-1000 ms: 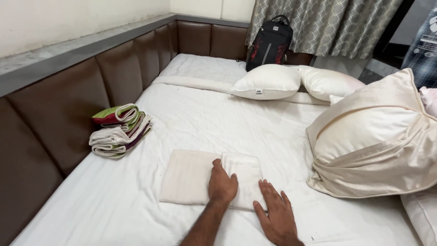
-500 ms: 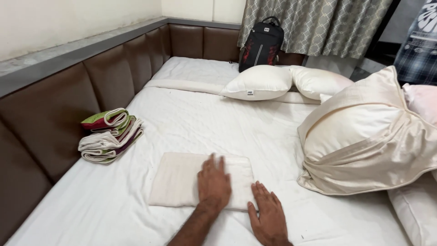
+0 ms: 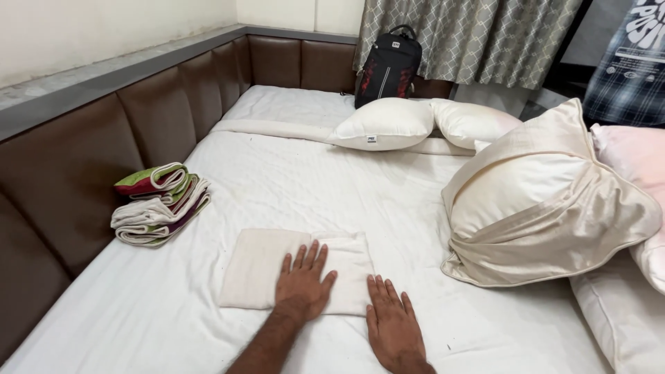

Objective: The person removes a pillow from a pillowcase, then folds the empty pillowcase into a neat rectangle. They then fold a white towel and place it on a stack of other folded towels on the bed.

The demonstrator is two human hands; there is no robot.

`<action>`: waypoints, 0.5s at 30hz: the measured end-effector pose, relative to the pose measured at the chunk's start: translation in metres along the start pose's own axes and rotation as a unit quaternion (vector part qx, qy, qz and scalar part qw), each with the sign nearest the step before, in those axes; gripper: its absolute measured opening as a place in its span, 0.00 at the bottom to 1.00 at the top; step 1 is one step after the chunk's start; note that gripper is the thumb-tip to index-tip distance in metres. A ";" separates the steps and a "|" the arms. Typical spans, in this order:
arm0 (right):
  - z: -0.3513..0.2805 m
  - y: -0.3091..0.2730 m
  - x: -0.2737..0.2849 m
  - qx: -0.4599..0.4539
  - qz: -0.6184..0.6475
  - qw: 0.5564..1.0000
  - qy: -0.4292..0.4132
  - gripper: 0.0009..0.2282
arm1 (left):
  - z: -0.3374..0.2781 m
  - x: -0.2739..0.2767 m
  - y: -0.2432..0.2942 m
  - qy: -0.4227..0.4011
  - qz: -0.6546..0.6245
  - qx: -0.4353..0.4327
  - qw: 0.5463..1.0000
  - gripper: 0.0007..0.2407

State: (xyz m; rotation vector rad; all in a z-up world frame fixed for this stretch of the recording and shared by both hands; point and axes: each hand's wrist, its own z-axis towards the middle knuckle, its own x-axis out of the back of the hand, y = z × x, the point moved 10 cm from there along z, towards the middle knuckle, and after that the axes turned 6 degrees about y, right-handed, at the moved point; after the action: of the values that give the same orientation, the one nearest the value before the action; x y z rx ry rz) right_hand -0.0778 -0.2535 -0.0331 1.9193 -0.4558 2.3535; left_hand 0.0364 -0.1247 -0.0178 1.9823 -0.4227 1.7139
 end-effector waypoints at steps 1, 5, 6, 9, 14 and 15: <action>-0.002 0.001 0.000 -0.021 -0.010 0.999 -0.026 0.27 | -0.001 0.001 -0.006 0.013 0.000 0.006 1.000 0.29; -0.007 0.003 -0.002 -0.063 -0.029 0.995 -0.074 0.27 | -0.019 0.015 -0.033 0.044 0.002 0.024 0.999 0.30; -0.008 0.002 -0.003 -0.060 -0.029 0.995 -0.075 0.27 | -0.021 0.013 -0.039 0.045 0.002 0.026 0.999 0.30; -0.011 0.004 -0.006 -0.068 -0.028 0.994 -0.079 0.28 | -0.025 0.009 -0.059 0.058 0.004 0.046 0.997 0.31; -0.017 0.011 -0.014 -0.102 -0.013 0.990 -0.099 0.29 | -0.034 0.007 -0.084 0.082 0.035 0.105 0.990 0.29; -0.018 0.014 -0.018 -0.099 -0.015 0.990 -0.100 0.29 | -0.037 0.006 -0.087 0.082 0.032 0.108 0.990 0.29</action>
State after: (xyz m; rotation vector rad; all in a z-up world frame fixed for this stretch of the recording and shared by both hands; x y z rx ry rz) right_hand -0.0943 -0.2599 -0.0566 2.0566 -0.6436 2.0191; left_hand 0.0519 -0.0312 -0.0219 1.9709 -0.2562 2.0201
